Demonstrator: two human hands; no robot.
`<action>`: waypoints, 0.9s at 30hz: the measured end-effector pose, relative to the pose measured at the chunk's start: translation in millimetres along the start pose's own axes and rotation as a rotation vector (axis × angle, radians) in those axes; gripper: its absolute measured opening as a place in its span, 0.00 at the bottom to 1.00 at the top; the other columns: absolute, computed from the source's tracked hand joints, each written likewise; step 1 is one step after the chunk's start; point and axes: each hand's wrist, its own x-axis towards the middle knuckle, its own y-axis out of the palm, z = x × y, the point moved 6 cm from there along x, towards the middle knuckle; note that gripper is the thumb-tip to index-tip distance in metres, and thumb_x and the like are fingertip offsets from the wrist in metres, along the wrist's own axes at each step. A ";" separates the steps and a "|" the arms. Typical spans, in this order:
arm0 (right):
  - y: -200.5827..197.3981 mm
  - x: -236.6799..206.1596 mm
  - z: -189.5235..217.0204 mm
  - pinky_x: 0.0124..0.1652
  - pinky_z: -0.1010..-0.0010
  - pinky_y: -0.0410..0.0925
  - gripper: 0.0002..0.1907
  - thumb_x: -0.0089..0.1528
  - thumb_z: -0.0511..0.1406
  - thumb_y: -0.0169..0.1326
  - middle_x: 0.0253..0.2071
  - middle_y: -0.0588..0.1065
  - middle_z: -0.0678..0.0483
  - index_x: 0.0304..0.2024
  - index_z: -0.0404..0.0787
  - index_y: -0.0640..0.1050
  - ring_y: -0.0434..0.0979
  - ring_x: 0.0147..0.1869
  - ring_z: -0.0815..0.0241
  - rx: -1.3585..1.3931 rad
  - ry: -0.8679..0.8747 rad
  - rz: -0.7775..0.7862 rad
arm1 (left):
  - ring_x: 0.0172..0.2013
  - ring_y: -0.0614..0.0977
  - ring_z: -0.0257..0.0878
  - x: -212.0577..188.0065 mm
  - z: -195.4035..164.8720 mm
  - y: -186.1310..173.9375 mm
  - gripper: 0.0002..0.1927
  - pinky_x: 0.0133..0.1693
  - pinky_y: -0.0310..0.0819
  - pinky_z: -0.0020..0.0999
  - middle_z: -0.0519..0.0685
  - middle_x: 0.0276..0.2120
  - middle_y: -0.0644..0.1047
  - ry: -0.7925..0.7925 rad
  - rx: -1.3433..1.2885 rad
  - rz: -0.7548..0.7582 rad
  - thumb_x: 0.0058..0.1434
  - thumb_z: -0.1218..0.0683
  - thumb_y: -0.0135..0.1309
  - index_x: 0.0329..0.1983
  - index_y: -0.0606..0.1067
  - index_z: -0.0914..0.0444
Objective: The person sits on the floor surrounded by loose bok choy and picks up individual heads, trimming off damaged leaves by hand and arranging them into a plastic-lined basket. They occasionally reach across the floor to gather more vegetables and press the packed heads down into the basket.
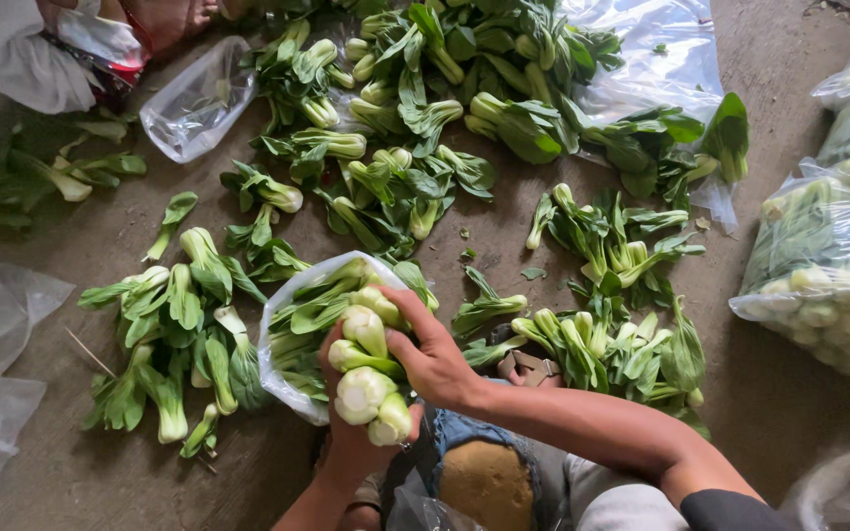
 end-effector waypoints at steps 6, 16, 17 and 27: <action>8.1 -17.5 20.9 0.80 0.63 0.43 0.49 0.70 0.58 0.41 0.82 0.50 0.40 0.80 0.36 0.42 0.47 0.87 0.50 -0.034 -0.098 0.199 | 0.68 0.66 0.45 -13.2 8.2 9.2 0.66 0.66 0.61 0.40 0.54 0.69 0.62 -0.060 -0.137 0.097 0.44 0.52 0.73 0.78 0.41 0.61; 9.0 -27.7 17.1 0.80 0.60 0.46 0.88 0.46 0.59 0.72 0.82 0.47 0.35 0.76 0.37 0.19 0.48 0.87 0.42 -0.433 -0.242 0.576 | 0.69 0.64 0.45 -21.8 23.5 4.2 0.67 0.67 0.58 0.40 0.54 0.71 0.60 -0.091 -0.223 0.060 0.45 0.49 0.74 0.78 0.41 0.60; 9.0 -27.8 12.8 0.80 0.60 0.47 0.86 0.48 0.56 0.73 0.82 0.49 0.35 0.77 0.37 0.19 0.50 0.87 0.44 -0.405 -0.201 0.552 | 0.69 0.64 0.44 -22.0 24.6 4.1 0.67 0.67 0.58 0.40 0.54 0.71 0.60 -0.093 -0.220 0.060 0.45 0.49 0.74 0.78 0.41 0.60; 8.9 -30.2 -3.1 0.78 0.60 0.46 0.82 0.47 0.42 0.76 0.83 0.49 0.39 0.79 0.38 0.25 0.48 0.86 0.47 -0.140 -0.103 0.397 | 0.71 0.61 0.44 -3.3 13.6 8.2 0.68 0.68 0.56 0.40 0.53 0.73 0.58 -0.083 -0.300 0.127 0.45 0.46 0.75 0.78 0.40 0.59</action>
